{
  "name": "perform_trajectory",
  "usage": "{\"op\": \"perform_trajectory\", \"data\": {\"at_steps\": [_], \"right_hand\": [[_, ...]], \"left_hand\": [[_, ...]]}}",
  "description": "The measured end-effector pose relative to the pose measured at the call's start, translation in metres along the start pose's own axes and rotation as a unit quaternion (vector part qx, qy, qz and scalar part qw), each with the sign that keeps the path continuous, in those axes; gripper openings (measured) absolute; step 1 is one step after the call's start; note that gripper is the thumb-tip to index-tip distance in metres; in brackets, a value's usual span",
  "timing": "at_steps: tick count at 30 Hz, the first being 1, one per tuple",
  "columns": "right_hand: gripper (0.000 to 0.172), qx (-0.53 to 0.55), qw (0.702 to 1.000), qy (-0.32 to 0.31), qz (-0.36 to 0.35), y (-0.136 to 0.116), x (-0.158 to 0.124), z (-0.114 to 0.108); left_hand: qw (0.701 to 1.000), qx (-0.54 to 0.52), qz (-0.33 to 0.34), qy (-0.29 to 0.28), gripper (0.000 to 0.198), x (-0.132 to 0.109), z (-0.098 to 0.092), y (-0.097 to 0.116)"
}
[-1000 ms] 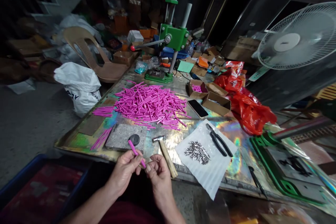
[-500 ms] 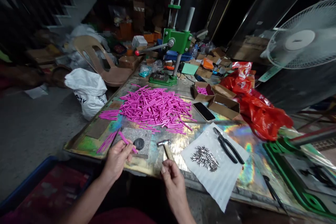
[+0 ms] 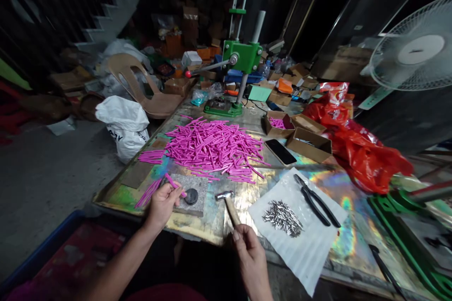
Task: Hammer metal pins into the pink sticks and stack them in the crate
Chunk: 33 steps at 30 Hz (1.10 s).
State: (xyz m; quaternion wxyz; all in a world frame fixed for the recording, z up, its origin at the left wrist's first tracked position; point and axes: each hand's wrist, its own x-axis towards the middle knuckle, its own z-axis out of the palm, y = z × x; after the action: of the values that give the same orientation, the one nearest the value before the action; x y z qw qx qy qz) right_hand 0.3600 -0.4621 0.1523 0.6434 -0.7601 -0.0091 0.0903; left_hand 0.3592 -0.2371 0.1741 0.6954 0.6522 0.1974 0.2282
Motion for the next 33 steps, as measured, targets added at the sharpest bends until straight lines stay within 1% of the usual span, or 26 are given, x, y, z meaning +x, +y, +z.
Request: {"op": "perform_trajectory", "data": {"at_steps": [4,7,9,10,12,15,16,18,21,23,24,26,28,29,31,32,33], "right_hand": [[0.029,-0.013,1.000,0.010,-0.005,-0.002,0.002,-0.001],[0.028,-0.037,0.999,0.007,-0.006,-0.002,0.006,-0.008],[0.028,-0.088,0.996,0.004,-0.011,-0.001,0.011,-0.014],[0.027,-0.132,0.991,0.001,-0.014,0.001,0.014,-0.018],[0.027,-0.244,0.969,-0.011,-0.033,0.004,0.021,-0.022],[0.027,-0.394,0.913,-0.065,-0.078,0.010,0.029,-0.023],[0.026,-0.426,0.897,-0.080,-0.088,0.012,0.031,-0.021],[0.023,-0.466,0.875,-0.095,-0.089,0.016,0.032,-0.018],[0.023,-0.493,0.863,-0.086,-0.067,0.016,0.035,-0.015],[0.019,-0.476,0.874,-0.089,-0.038,0.010,0.038,-0.016],[0.015,-0.447,0.889,-0.095,-0.017,0.005,0.039,-0.017],[0.007,-0.345,0.930,-0.120,0.035,-0.008,0.040,-0.018],[0.011,-0.199,0.963,-0.160,0.083,-0.023,0.038,-0.018],[0.014,-0.125,0.970,-0.180,0.100,-0.030,0.035,-0.017],[0.018,-0.017,0.970,-0.213,0.116,-0.044,0.028,-0.015],[0.019,0.012,0.969,-0.220,0.110,-0.050,0.024,-0.014],[0.020,0.026,0.972,-0.214,0.092,-0.055,0.021,-0.013]], "left_hand": [[1.000,0.012,0.012,0.004,0.007,-0.001,0.001,0.000],[0.999,0.026,0.025,0.002,0.008,0.000,0.001,-0.004],[0.998,0.047,0.042,-0.005,0.008,-0.001,0.000,-0.007],[0.997,0.062,0.051,-0.010,0.009,-0.001,0.000,-0.008],[0.991,0.106,0.077,-0.019,0.010,-0.002,-0.001,-0.007],[0.966,0.213,0.139,-0.037,0.012,-0.004,-0.002,0.003],[0.953,0.249,0.167,-0.048,0.013,-0.005,-0.002,0.008],[0.924,0.300,0.224,-0.077,0.015,-0.006,-0.002,0.015],[0.892,0.333,0.281,-0.120,0.017,-0.004,-0.002,0.019],[0.877,0.349,0.301,-0.136,0.018,-0.003,-0.001,0.018],[0.871,0.355,0.308,-0.140,0.019,-0.002,-0.001,0.016],[0.865,0.363,0.318,-0.139,0.020,0.000,-0.001,0.013],[0.863,0.364,0.322,-0.136,0.020,0.000,-0.001,0.009],[0.863,0.363,0.324,-0.135,0.020,0.000,-0.001,0.008],[0.863,0.361,0.327,-0.135,0.019,0.000,-0.001,0.007],[0.863,0.360,0.329,-0.134,0.020,0.000,-0.001,0.007],[0.863,0.358,0.331,-0.131,0.021,0.000,-0.001,0.007]]}}
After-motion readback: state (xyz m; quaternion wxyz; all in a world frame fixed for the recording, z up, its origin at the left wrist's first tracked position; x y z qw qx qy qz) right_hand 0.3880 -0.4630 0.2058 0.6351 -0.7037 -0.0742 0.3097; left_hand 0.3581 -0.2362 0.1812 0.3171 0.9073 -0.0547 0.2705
